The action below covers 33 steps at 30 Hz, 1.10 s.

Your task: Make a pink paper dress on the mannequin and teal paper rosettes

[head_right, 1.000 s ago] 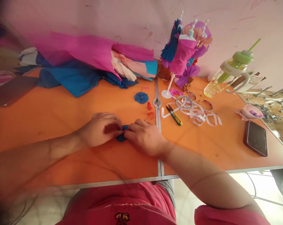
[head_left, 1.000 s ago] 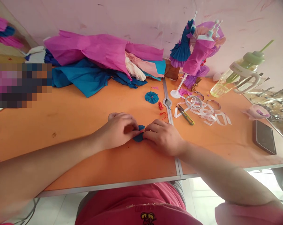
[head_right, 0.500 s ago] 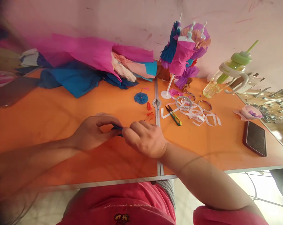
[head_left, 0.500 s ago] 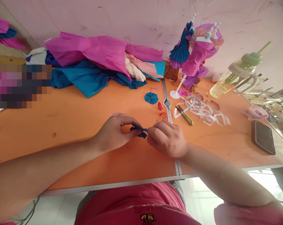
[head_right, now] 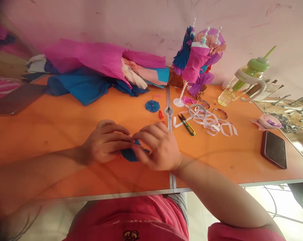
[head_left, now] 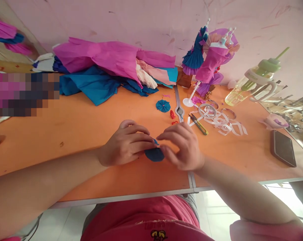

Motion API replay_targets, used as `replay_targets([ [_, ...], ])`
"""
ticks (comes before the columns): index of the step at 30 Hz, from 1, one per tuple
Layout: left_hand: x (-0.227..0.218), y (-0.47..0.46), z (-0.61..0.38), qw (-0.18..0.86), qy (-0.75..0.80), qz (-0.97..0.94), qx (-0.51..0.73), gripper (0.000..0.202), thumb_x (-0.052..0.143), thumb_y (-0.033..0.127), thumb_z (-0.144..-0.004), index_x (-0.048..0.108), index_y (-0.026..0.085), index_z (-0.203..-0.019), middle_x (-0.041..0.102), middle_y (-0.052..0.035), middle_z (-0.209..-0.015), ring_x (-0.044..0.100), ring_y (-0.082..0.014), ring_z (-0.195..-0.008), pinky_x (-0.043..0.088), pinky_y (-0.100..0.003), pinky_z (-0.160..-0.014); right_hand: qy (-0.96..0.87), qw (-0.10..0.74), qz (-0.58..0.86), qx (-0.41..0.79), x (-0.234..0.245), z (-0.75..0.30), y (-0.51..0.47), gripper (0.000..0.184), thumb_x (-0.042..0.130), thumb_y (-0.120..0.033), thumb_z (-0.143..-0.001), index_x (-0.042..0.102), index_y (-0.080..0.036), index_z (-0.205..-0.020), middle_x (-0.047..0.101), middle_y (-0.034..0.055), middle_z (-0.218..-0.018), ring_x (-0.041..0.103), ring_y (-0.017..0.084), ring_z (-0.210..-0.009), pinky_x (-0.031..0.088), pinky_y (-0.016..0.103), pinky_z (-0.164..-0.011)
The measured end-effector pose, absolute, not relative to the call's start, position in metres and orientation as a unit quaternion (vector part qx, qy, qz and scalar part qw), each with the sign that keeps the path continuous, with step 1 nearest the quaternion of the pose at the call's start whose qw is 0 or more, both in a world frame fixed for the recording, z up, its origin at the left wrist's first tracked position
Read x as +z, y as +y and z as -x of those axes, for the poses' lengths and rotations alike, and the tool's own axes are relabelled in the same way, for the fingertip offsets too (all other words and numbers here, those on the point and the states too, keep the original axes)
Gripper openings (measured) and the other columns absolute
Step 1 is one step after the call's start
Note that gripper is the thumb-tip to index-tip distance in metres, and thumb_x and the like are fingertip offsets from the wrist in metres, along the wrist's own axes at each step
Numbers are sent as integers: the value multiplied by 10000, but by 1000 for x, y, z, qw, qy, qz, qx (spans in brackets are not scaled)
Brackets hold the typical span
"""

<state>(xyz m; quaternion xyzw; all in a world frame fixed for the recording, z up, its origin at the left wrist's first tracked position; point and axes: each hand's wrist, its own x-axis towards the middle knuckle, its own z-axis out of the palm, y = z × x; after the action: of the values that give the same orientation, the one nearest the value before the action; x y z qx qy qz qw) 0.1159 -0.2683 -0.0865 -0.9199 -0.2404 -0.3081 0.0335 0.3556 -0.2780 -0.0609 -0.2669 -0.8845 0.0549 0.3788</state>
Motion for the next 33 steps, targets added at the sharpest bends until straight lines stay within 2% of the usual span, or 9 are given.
replay_targets([
  [3,-90,-266,-120,53,-228,934,-272,303,599,129,-884,675,305,-1119,732,-2,-993,604,-196,-947,401,-368,-865,-869,311,365,122,-64,-356,-266,138,517,-183,-865,648,-185,-907,654,43,-877,574,172,-844,442,319,-838],
  [6,-92,-262,-125,-52,-280,936,-209,247,562,155,-900,681,267,-1085,711,-15,-942,625,-179,-901,441,-333,-856,-893,219,367,143,-74,-356,-259,160,552,-131,-788,652,-171,-906,658,47,-873,567,178,-838,428,306,-837],
  [9,-93,-259,-121,-154,-311,923,-166,372,530,84,-833,609,225,-1168,704,-22,-1075,637,-178,-1005,452,-317,-938,-905,156,369,139,-80,-357,-258,160,597,-194,-804,649,-170,-953,664,51,-876,562,185,-842,419,293,-798],
  [11,-94,-258,-115,-132,-311,927,-165,481,497,46,-799,558,211,-1247,689,-42,-1134,626,-195,-1051,450,-340,-965,-907,134,380,125,-81,-358,-258,142,604,-269,-846,652,-176,-942,661,51,-857,555,188,-829,407,290,-758],
  [13,-93,-258,-111,-73,-315,925,-199,473,489,52,-807,565,206,-1247,688,-55,-1109,620,-212,-1041,454,-367,-953,-907,132,386,105,-79,-359,-259,165,585,-316,-882,660,-175,-922,656,58,-851,549,191,-833,400,294,-751],
  [16,-88,-261,-112,-38,-339,905,-255,282,556,163,-844,637,199,-1113,678,-63,-1055,605,-221,-1004,462,-374,-927,-902,162,392,86,-76,-360,-260,164,552,-288,-901,660,-177,-954,649,63,-897,547,193,-882,405,302,-804],
  [20,-84,-268,-122,-68,-376,905,-186,182,616,324,-854,693,230,-989,663,-55,-1041,587,-237,-1009,437,-403,-902,-915,166,356,88,-76,-356,-266,227,572,-353,-899,652,-190,-1035,644,65,-970,535,194,-901,408,310,-845],
  [26,-89,-272,-126,-53,-415,897,-141,141,592,339,-875,693,256,-927,696,-25,-946,604,-249,-976,315,-477,-905,-922,91,371,63,-80,-351,-272,212,617,-375,-897,663,-176,-954,641,61,-860,509,195,-829,377,304,-708],
  [33,-86,-274,-126,-58,-393,902,-171,150,580,240,-837,688,285,-929,706,-6,-952,615,-231,-947,252,-502,-917,-920,129,363,74,-76,-351,-270,223,581,-352,-923,688,-180,-1017,656,65,-953,516,188,-884,405,302,-788],
])
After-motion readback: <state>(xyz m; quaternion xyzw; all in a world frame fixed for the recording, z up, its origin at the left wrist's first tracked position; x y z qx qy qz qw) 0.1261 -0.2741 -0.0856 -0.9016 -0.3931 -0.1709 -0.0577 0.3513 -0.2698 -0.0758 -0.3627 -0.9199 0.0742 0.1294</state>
